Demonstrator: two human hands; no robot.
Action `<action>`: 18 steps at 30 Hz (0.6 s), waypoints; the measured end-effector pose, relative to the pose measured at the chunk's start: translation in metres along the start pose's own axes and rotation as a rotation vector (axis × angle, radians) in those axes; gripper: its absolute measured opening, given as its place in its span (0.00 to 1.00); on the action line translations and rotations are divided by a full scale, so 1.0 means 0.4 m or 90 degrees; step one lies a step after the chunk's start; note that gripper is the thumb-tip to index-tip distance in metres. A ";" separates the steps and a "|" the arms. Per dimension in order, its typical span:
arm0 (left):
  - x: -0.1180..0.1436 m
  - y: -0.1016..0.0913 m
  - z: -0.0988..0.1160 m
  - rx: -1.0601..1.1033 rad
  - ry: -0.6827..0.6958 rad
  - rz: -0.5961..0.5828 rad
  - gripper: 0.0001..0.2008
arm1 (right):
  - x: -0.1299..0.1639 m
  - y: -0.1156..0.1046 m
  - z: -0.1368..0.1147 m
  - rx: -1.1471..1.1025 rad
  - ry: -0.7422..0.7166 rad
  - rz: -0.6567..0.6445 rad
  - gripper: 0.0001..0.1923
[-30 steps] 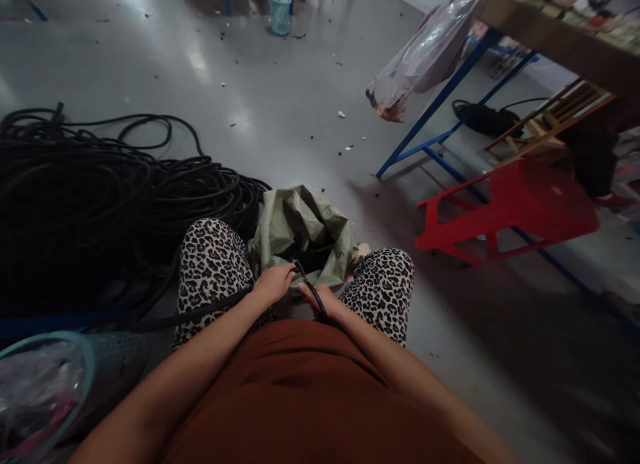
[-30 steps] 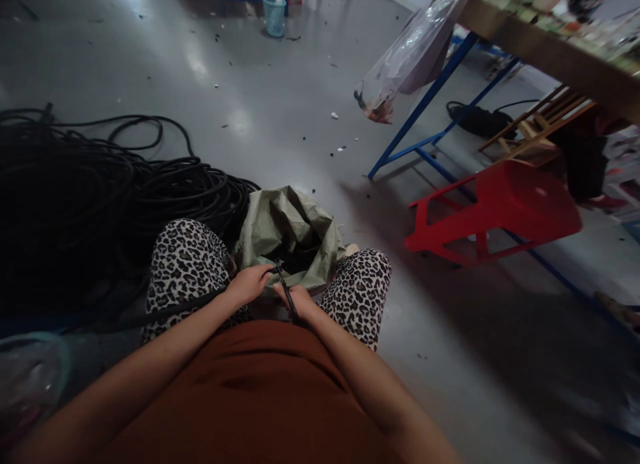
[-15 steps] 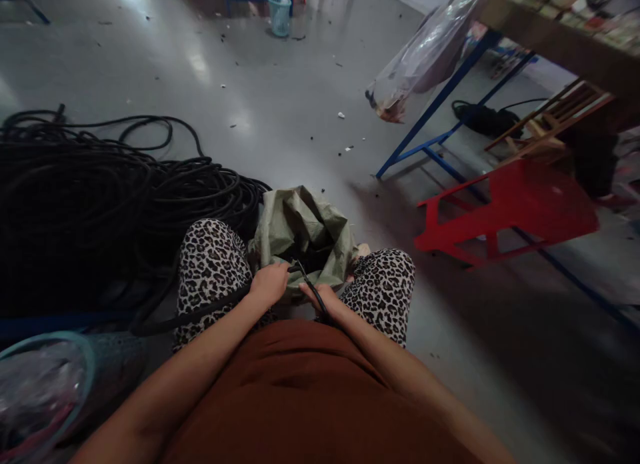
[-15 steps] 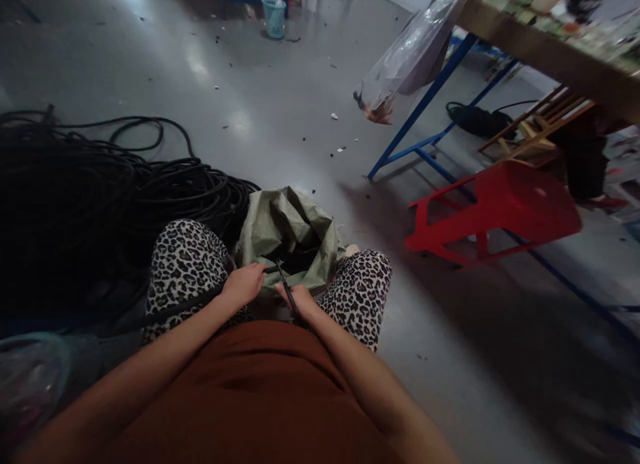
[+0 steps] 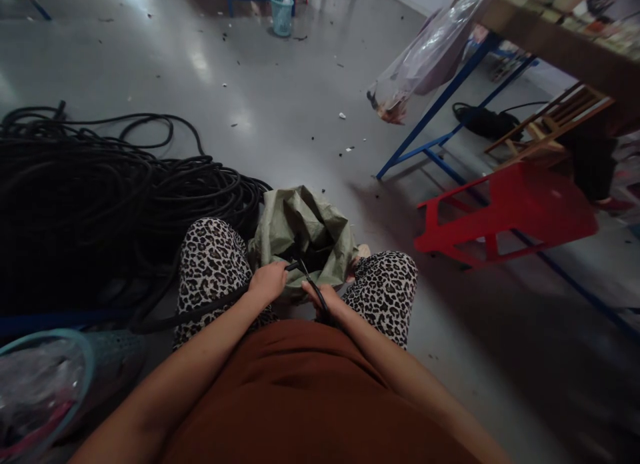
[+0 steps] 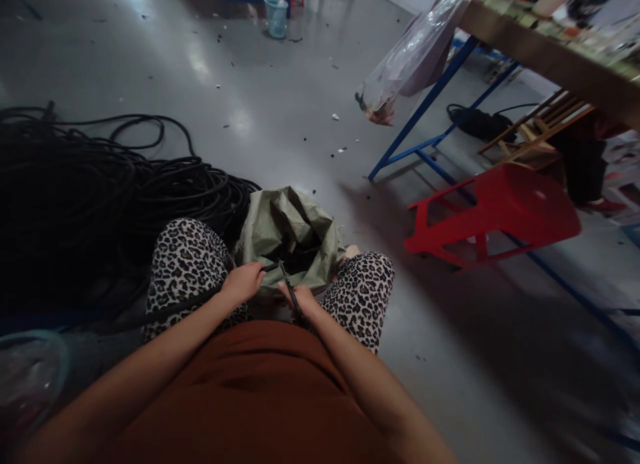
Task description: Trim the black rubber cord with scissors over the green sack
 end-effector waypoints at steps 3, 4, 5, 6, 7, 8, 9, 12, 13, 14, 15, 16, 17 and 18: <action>-0.002 0.003 -0.002 0.007 -0.001 0.011 0.15 | -0.008 0.004 0.006 -0.064 0.012 -0.025 0.25; -0.002 0.003 -0.003 0.009 0.002 0.017 0.15 | -0.012 0.006 0.009 -0.079 0.014 -0.039 0.25; -0.003 0.004 -0.004 0.010 0.004 0.021 0.15 | -0.017 0.009 0.012 -0.090 0.013 -0.054 0.25; -0.003 0.004 -0.004 0.010 0.005 0.024 0.15 | -0.022 0.013 0.016 -0.099 0.010 -0.069 0.25; -0.003 0.004 -0.004 0.010 0.005 0.026 0.15 | -0.027 0.017 0.019 -0.108 0.006 -0.083 0.25; -0.003 0.003 -0.004 0.010 0.005 0.028 0.15 | -0.032 0.022 0.023 -0.119 0.000 -0.095 0.24; -0.002 0.002 -0.003 0.010 0.004 0.030 0.15 | -0.036 0.026 0.026 -0.130 -0.007 -0.106 0.24; -0.001 0.001 -0.001 0.012 0.004 0.032 0.15 | -0.048 0.033 0.031 -0.151 -0.012 -0.125 0.24; 0.000 0.000 0.000 0.015 0.005 0.032 0.16 | -0.050 0.034 0.032 -0.150 -0.009 -0.126 0.25; 0.000 0.000 0.000 0.017 0.007 0.032 0.16 | -0.052 0.034 0.032 -0.148 -0.004 -0.128 0.25; 0.001 0.001 0.000 0.020 0.009 0.034 0.16 | -0.053 0.033 0.031 -0.147 -0.001 -0.128 0.25; 0.001 0.001 0.001 0.021 0.012 0.035 0.16 | -0.052 0.032 0.030 -0.147 0.001 -0.128 0.25; 0.001 0.001 0.001 0.021 0.014 0.037 0.16 | -0.052 0.032 0.028 -0.147 0.003 -0.128 0.24; 0.002 0.001 0.002 0.020 0.016 0.038 0.16 | -0.050 0.031 0.026 -0.146 0.005 -0.128 0.24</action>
Point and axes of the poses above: each hand's wrist, its own x-axis away from the middle knuckle, its own y-axis out of the palm, z = x × y, the point moved 2 cm from there along -x, towards the middle knuckle, and after that the axes turned 7 degrees about -z, right-handed, at the moved point
